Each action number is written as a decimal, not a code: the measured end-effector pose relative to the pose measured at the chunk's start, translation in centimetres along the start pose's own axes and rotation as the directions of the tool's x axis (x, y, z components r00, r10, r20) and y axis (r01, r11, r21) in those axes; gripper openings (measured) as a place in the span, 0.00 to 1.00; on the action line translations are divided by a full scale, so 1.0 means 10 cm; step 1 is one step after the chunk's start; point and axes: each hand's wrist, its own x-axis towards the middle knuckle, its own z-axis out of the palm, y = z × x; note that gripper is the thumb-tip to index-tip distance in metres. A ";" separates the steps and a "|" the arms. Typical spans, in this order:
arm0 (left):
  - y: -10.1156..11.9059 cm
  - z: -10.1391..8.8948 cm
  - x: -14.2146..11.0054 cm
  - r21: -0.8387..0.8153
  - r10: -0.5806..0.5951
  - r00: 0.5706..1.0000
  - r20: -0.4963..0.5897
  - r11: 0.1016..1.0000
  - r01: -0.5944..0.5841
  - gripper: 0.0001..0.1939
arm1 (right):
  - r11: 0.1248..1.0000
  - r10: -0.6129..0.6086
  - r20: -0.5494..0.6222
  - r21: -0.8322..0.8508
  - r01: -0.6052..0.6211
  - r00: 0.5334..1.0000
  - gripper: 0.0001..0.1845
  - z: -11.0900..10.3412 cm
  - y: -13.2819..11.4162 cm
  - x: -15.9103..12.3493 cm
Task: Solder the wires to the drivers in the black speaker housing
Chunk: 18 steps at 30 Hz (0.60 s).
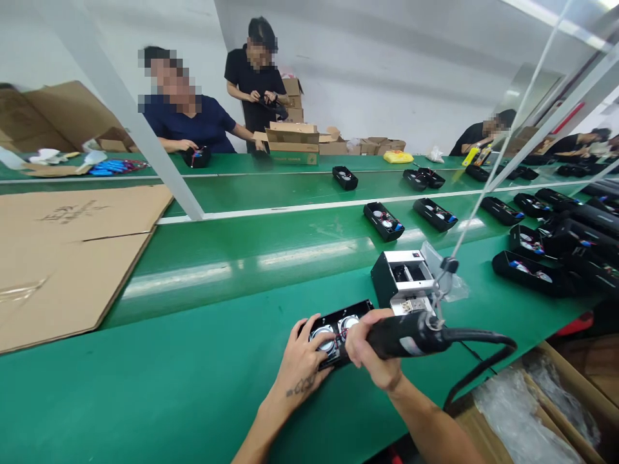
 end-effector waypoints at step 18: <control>-0.02 0.06 -0.02 0.075 0.027 0.998 -0.054 0.997 -0.023 0.14 | 1.000 -0.002 0.036 -0.009 0.002 0.999 0.15 0.15 0.28 -0.06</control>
